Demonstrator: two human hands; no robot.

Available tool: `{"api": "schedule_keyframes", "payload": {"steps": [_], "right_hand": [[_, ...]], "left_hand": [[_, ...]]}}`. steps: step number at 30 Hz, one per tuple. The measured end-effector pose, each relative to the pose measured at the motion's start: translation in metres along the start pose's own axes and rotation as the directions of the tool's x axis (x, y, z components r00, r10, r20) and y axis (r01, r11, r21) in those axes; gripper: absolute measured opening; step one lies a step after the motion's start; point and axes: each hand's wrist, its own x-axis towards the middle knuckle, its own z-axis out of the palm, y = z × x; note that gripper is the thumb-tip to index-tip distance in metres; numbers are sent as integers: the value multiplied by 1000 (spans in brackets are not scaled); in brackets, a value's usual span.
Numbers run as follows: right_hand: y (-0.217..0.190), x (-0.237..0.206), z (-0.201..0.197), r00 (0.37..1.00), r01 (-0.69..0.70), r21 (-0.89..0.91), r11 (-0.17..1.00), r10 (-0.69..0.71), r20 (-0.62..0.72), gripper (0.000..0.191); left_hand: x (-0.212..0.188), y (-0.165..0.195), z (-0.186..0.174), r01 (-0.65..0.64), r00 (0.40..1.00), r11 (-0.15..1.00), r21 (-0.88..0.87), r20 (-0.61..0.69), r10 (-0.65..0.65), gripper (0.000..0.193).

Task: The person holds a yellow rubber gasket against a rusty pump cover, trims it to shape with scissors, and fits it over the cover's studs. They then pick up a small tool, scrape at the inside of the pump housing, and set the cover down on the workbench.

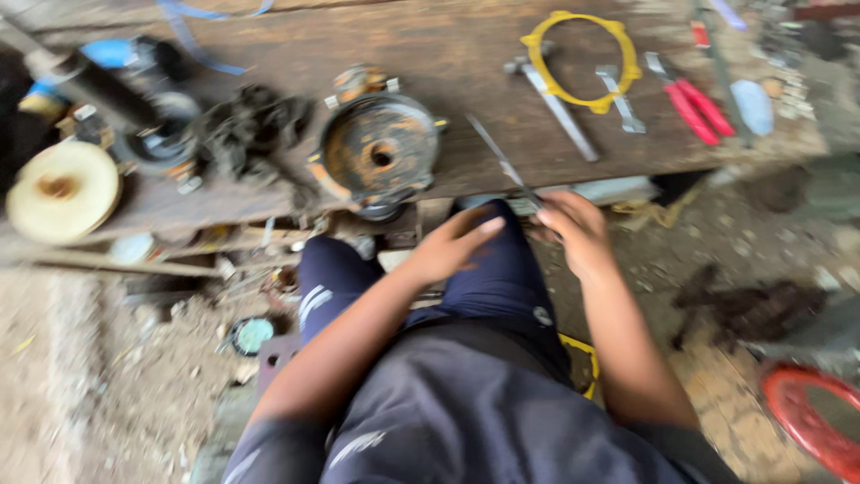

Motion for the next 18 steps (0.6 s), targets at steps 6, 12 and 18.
{"api": "schedule_keyframes", "payload": {"steps": [6,12,18], "right_hand": [[-77,-86,48,676,542,-829,137,-657,334,62],[-107,-83,41,771,634,-535,559,-513,378,51],[-94,-55,14,894,388,-71,919,-356,273,29]], "left_hand": [[46,35,66,-415,906,823,-387,-90,414,29],[19,51,60,-535,834,709,-460,-154,529,23],[-42,65,30,-542,837,763,-353,-147,526,26]]}}
